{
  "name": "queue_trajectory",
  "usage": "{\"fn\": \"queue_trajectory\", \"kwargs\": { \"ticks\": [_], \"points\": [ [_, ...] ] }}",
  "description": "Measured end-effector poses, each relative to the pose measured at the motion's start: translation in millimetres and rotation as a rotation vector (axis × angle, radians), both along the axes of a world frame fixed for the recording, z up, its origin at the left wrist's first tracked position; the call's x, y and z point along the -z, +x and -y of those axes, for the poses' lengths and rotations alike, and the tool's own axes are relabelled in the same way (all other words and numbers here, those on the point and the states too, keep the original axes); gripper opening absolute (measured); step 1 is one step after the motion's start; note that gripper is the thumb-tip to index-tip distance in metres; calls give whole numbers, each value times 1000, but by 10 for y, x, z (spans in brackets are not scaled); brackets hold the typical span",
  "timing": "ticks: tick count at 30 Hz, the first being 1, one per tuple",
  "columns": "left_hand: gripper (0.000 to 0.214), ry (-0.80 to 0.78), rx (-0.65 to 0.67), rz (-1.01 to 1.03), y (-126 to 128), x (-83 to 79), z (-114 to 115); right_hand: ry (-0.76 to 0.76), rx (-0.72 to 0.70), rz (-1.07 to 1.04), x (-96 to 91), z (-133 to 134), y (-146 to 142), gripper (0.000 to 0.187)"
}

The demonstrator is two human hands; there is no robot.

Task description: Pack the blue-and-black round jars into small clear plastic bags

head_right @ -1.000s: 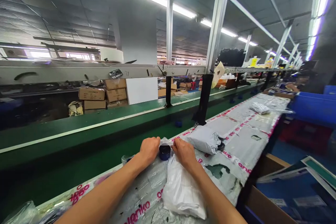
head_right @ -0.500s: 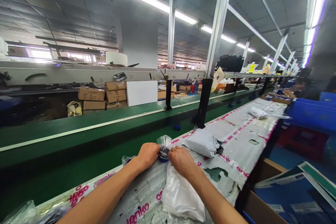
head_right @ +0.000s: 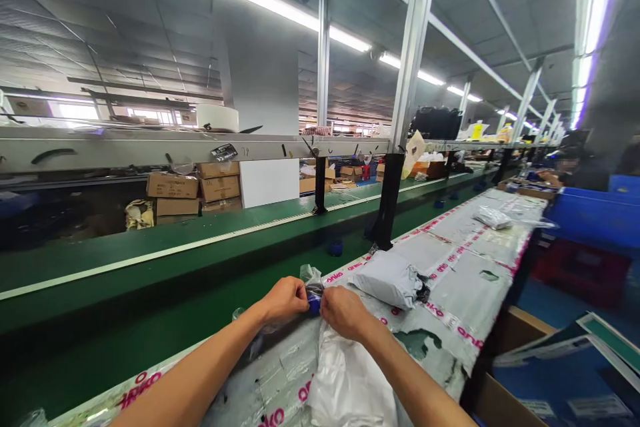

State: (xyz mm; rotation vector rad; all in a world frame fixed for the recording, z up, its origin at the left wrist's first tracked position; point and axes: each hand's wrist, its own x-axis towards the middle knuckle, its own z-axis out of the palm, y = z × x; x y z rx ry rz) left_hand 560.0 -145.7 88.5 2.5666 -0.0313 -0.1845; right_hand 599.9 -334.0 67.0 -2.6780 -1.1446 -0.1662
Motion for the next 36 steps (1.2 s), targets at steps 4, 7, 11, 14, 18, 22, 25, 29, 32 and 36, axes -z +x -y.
{"fn": "queue_trajectory", "kwargs": {
  "ticks": [4,7,11,14,18,22,25,29,32,36],
  "points": [
    [22,-162,-55,-83,31,-88,-88,163,2,-26,112,19,22,13],
    [25,-274,-90,-162,-4,-182,-101,263,51,23,176,2,-7,16],
    [24,-394,-110,-193,-124,-340,-73,314,126,125,133,-15,-78,20],
    [26,-414,-122,-166,-223,-425,-81,294,178,195,6,-43,-170,20],
    [26,-318,-163,-108,-334,-468,-118,222,246,269,-184,-135,-290,21],
    [24,-145,-216,-33,-497,-508,-130,139,271,247,-279,-210,-353,20],
    [23,-46,-233,30,-633,-533,-136,105,258,221,-324,-210,-412,20],
    [25,12,-219,101,-711,-504,-157,131,236,238,-386,-192,-563,28],
    [26,31,-207,141,-697,-468,-177,146,140,213,-344,-236,-676,23],
    [29,40,-180,173,-708,-508,-254,135,41,98,-180,-369,-716,22]
  ]
}}
